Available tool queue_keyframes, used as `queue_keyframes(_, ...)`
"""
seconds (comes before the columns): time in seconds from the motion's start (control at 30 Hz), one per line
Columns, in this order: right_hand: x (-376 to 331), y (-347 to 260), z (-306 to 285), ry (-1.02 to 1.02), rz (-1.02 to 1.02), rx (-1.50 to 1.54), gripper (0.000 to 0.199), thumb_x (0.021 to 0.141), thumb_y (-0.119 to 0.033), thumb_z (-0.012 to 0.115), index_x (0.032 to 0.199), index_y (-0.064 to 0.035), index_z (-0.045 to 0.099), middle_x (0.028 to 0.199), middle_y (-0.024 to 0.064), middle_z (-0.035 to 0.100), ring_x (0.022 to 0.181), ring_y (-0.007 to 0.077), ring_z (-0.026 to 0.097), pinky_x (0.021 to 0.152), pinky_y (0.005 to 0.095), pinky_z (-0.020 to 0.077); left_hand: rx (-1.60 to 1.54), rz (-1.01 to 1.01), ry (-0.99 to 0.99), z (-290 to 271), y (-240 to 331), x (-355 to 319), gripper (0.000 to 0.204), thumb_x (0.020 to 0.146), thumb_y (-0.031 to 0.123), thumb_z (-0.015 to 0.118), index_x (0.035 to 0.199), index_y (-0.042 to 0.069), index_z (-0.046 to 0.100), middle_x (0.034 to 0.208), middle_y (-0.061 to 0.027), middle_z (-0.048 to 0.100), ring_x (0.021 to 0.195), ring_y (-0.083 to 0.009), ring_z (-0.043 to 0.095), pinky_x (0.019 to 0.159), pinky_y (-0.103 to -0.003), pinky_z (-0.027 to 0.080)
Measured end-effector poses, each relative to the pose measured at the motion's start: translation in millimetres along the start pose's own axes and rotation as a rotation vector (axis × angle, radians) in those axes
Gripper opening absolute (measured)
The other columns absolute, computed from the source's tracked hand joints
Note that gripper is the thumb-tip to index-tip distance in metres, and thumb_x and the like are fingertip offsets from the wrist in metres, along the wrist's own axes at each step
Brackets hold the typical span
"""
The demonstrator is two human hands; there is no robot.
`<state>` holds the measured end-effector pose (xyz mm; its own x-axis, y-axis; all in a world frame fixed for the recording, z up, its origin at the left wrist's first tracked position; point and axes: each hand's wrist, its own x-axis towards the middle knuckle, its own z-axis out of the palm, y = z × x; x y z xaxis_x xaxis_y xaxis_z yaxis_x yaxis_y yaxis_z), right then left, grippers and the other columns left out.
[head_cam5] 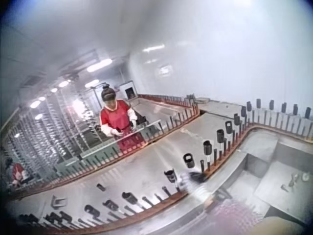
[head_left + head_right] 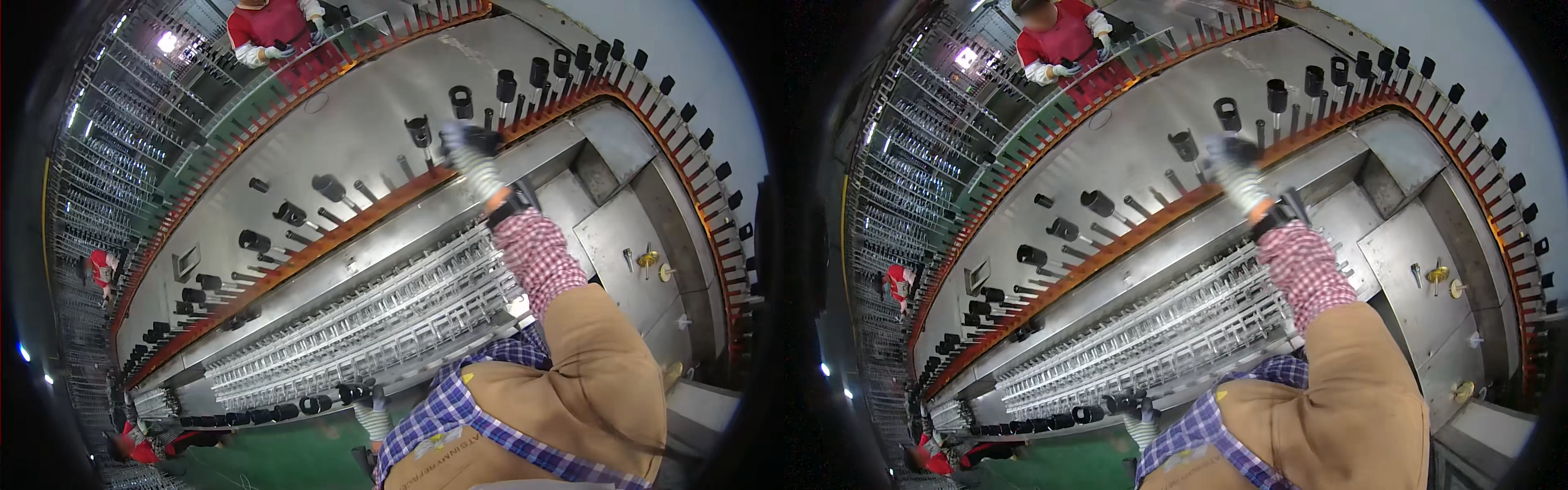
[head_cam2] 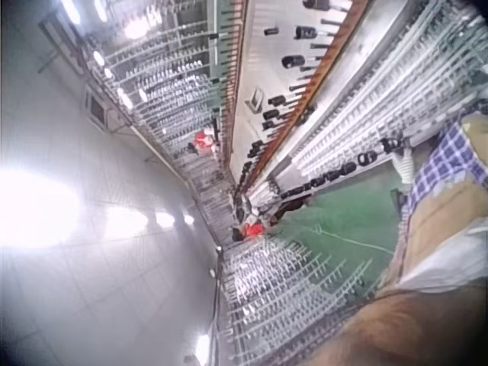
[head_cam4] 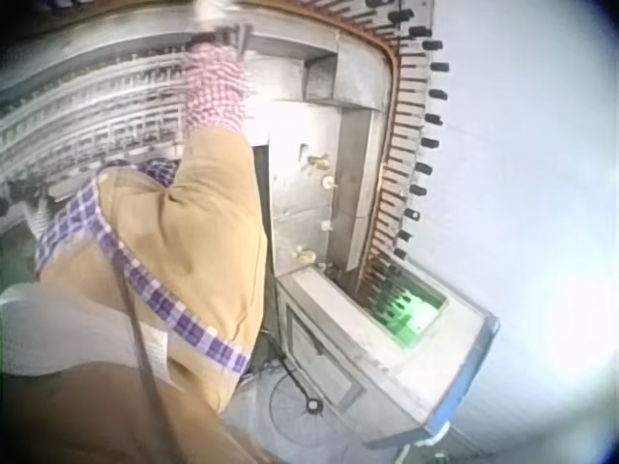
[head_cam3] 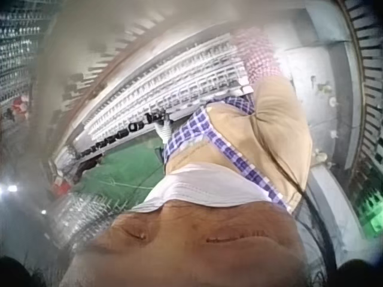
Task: Hanging black cylindrical parts onto a moving rack system in a manufacturing facility.
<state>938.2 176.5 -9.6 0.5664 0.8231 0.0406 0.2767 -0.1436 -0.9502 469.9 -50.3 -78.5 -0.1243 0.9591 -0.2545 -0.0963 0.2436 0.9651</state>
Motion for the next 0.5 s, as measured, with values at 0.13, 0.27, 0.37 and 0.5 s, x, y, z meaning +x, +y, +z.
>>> queue_keyframes(0.13, 40.4, 106.6, -109.0, 0.583, 0.069, 0.477, 0.064, 0.077, -0.054, 0.052, 0.117, -0.0043, 0.044, 0.102, 0.0065, 0.052, 0.086, 0.0173, 0.050, 0.079, 0.0298, 0.0414, 0.058, -0.050, 0.128, 11.2, -3.1, 4.3, 0.041, 0.074, 0.008, 0.062, 0.112, 0.003, 0.046, 0.092, -0.0053, 0.052, 0.064, -0.0095, 0.049, 0.043, -0.022, 0.040)
queue_keyframes(0.27, 94.9, 132.8, -149.7, 0.439, 0.083, -0.093, 0.043, 0.072, -0.035, 0.061, 0.099, -0.0020, 0.057, 0.093, 0.0124, 0.062, 0.087, 0.0238, 0.058, 0.074, 0.0342, 0.0437, 0.259, -0.074, 0.128, 17.9, 4.5, 5.1, 0.034, 0.078, 0.014, 0.058, 0.107, -0.001, 0.048, 0.085, -0.0087, 0.053, 0.050, -0.0109, 0.048, 0.040, -0.024, 0.041)
queue_keyframes(0.37, 127.2, 163.5, -165.3, 0.481, -0.152, -0.246, 0.027, 0.075, -0.015, 0.057, 0.098, -0.0020, 0.058, 0.080, 0.0103, 0.063, 0.078, 0.0212, 0.059, 0.070, 0.0298, 0.0465, 0.237, -0.041, 0.080, 39.2, 26.2, 8.2, 0.028, 0.081, 0.016, 0.056, 0.103, 0.000, 0.052, 0.083, -0.0074, 0.056, 0.049, -0.0096, 0.047, 0.042, -0.023, 0.040)
queue_keyframes(0.5, -14.6, -27.7, -103.5, 0.156, -0.340, -0.083, 0.028, 0.080, -0.020, 0.056, 0.101, -0.0021, 0.055, 0.089, 0.0059, 0.060, 0.075, 0.0144, 0.057, 0.063, 0.0259, 0.0482, 0.315, -0.084, 0.118, 30.2, 28.3, 6.6, 0.024, 0.082, 0.020, 0.056, 0.097, 0.002, 0.057, 0.080, -0.0047, 0.059, 0.050, -0.0063, 0.047, 0.042, -0.022, 0.038)
